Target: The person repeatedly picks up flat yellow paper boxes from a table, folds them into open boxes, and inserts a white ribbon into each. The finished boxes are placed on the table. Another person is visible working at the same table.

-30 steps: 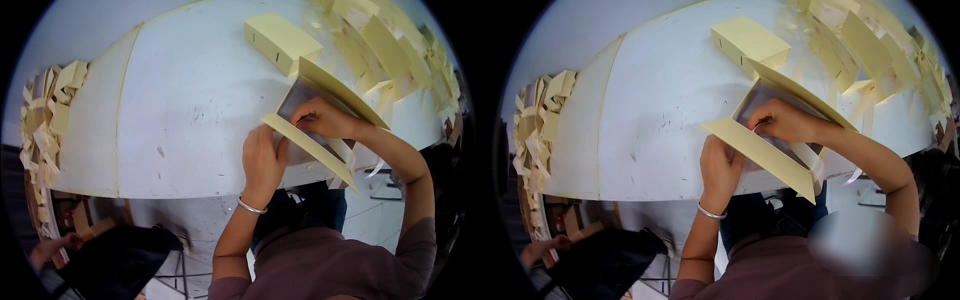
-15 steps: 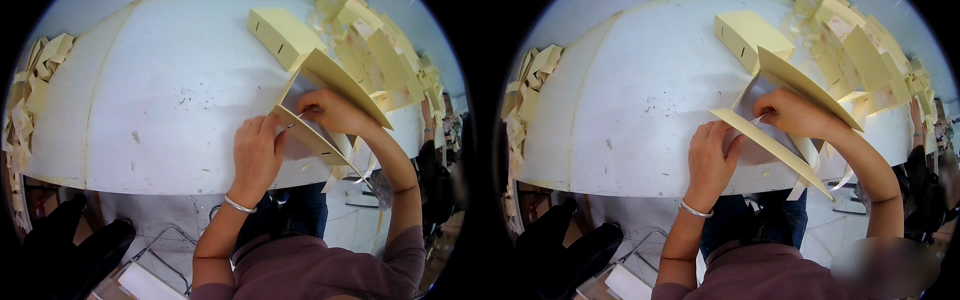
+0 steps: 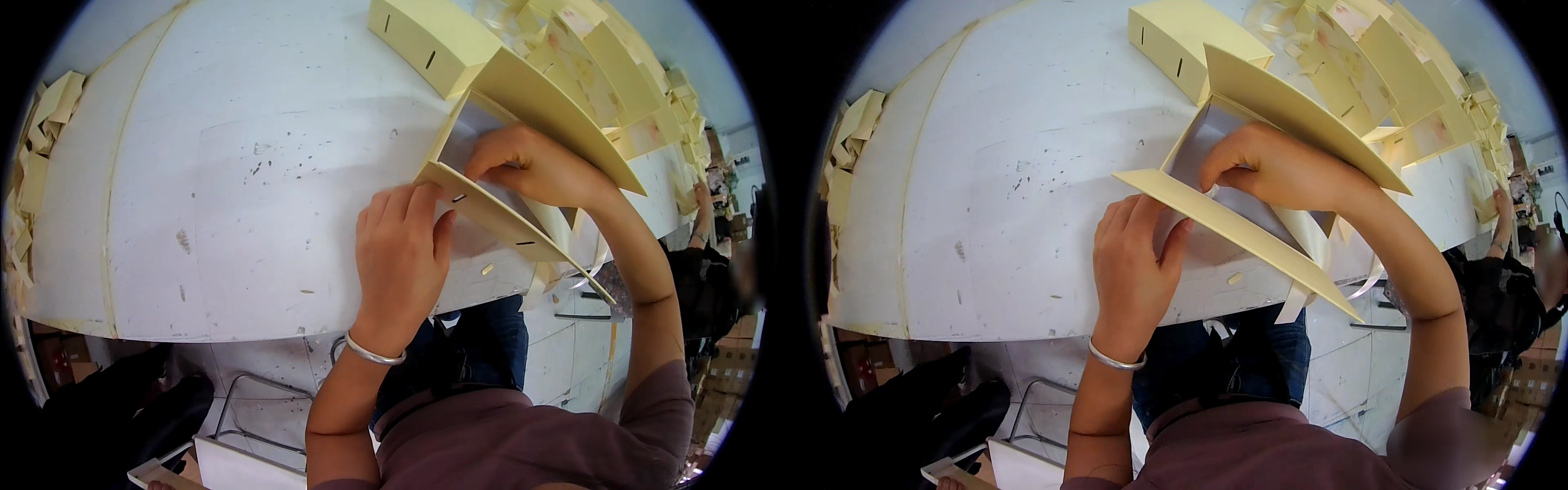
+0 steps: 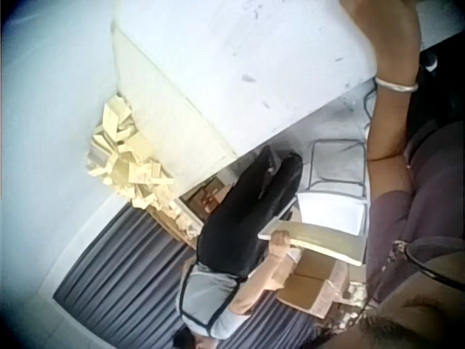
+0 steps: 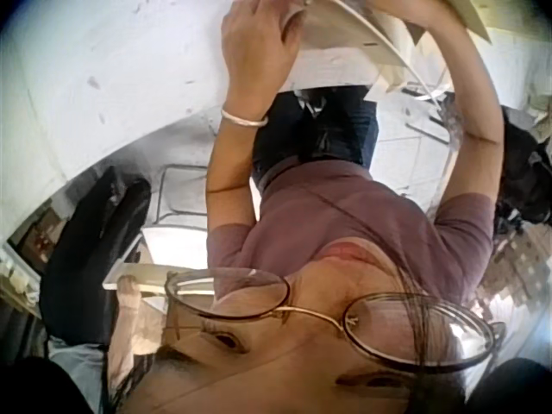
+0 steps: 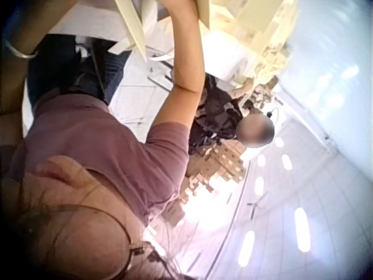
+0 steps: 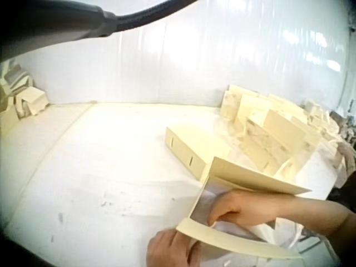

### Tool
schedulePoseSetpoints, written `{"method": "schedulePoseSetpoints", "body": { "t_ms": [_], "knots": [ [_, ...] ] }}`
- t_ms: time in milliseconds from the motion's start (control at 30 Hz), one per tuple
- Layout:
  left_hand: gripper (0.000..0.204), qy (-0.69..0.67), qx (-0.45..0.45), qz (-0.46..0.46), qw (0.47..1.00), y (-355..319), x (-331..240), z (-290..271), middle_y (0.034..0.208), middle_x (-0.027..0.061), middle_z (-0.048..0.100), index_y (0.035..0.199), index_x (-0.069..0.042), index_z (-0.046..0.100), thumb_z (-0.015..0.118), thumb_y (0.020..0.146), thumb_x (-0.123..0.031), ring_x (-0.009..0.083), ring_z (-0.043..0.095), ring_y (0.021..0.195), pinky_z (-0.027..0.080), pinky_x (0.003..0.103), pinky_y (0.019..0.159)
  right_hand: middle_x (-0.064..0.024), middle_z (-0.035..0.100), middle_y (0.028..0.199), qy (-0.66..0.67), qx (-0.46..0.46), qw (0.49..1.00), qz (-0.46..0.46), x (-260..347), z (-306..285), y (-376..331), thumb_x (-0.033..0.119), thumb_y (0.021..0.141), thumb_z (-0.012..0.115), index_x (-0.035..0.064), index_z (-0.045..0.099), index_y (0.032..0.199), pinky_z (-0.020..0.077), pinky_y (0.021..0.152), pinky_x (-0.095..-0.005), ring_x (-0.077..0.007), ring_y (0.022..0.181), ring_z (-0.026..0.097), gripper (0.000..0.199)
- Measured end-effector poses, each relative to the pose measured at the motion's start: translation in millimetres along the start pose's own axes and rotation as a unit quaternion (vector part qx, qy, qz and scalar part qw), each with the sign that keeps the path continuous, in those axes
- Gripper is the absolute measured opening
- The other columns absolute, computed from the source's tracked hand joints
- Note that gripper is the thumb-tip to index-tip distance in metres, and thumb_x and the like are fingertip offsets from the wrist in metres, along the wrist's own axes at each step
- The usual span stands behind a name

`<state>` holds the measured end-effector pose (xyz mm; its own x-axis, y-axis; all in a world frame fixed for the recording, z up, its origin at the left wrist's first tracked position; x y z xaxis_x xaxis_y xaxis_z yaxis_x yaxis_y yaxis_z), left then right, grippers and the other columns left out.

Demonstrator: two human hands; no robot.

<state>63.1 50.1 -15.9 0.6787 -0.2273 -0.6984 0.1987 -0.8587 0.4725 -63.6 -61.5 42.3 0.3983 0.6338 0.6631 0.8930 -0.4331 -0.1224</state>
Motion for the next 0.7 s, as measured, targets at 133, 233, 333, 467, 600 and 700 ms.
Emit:
{"method": "schedulePoseSetpoints", "body": {
  "t_ms": [133, 233, 333, 467, 600, 700],
  "knots": [
    [0.022, -0.001, -0.003, 0.006, 1.0, -0.4, 0.3, 0.4, 0.083, 0.0102, 0.058, 0.091, -0.003, 0.056, 0.063, 0.072, -0.01, 0.0272, 0.052, 0.076, 0.04, 0.036, 0.068, -0.0097, 0.061, 0.08, 0.037, -0.031, 0.999, -0.006, -2.1, 3.3, -4.5, -0.009, 0.07, 0.054, -0.0028, 0.06, 0.083, 0.0437, 0.071, -0.0279, -0.0202, 0.077, 0.056, 0.016],
    [0.022, 0.0, 0.003, 0.002, 1.0, -0.9, 0.2, 0.7, 0.084, 0.0091, 0.057, 0.091, -0.004, 0.056, 0.062, 0.071, -0.01, 0.0266, 0.052, 0.079, 0.04, 0.036, 0.069, -0.01, 0.06, 0.079, 0.062, -0.032, 0.997, 0.013, -1.4, 5.3, -4.2, -0.009, 0.07, 0.054, -0.0026, 0.061, 0.083, 0.0436, 0.07, -0.0282, -0.0207, 0.076, 0.056, 0.016],
    [0.021, 0.002, 0.011, -0.004, 1.0, -2.0, -0.4, 2.3, 0.086, 0.0066, 0.056, 0.089, -0.006, 0.055, 0.062, 0.07, -0.009, 0.0248, 0.051, 0.083, 0.038, 0.036, 0.072, -0.0097, 0.06, 0.077, 0.055, -0.027, 0.998, 0.016, -2.1, 7.4, -4.8, -0.006, 0.071, 0.055, -0.0014, 0.061, 0.083, 0.0434, 0.068, -0.0284, -0.0202, 0.074, 0.055, 0.014],
    [0.02, -0.001, 0.005, 0.0, 1.0, -2.2, 0.4, 2.4, 0.085, 0.0063, 0.055, 0.088, -0.006, 0.055, 0.062, 0.07, -0.009, 0.0245, 0.051, 0.083, 0.038, 0.036, 0.071, -0.01, 0.062, 0.077, -0.036, -0.022, 0.999, -0.017, -1.2, 7.4, -4.6, -0.002, 0.073, 0.057, -0.0005, 0.063, 0.083, 0.0448, 0.067, -0.0284, -0.0193, 0.072, 0.057, 0.012],
    [0.023, 0.006, 0.0, 0.008, 1.0, -1.4, 0.3, 1.2, 0.085, 0.0096, 0.059, 0.093, -0.003, 0.057, 0.063, 0.071, -0.01, 0.027, 0.053, 0.079, 0.04, 0.036, 0.07, -0.0103, 0.063, 0.079, -0.062, -0.031, 0.997, -0.025, -1.7, 7.3, -2.8, -0.001, 0.074, 0.057, -0.0003, 0.063, 0.084, 0.0455, 0.068, -0.0284, -0.0195, 0.073, 0.058, 0.012],
    [0.023, -0.004, 0.002, 0.003, 1.0, -1.6, 0.7, 0.8, 0.084, 0.0095, 0.059, 0.092, -0.003, 0.057, 0.063, 0.071, -0.01, 0.027, 0.053, 0.078, 0.04, 0.036, 0.07, -0.0113, 0.057, 0.07, 0.031, -0.046, 0.998, -0.006, -4.1, 12.3, 0.8, 0.001, 0.072, 0.056, -0.0013, 0.061, 0.079, 0.0416, 0.06, -0.0308, -0.0242, 0.066, 0.052, 0.009]
  ]
}}
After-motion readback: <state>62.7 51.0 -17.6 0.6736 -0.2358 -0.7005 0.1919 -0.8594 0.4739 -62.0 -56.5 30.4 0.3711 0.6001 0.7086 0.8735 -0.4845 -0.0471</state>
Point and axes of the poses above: each hand's wrist, its own y-axis towards the middle knuckle, its own z-axis out of the palm, x = y × z, the point moved 2 cm from there along y, towards the middle knuckle
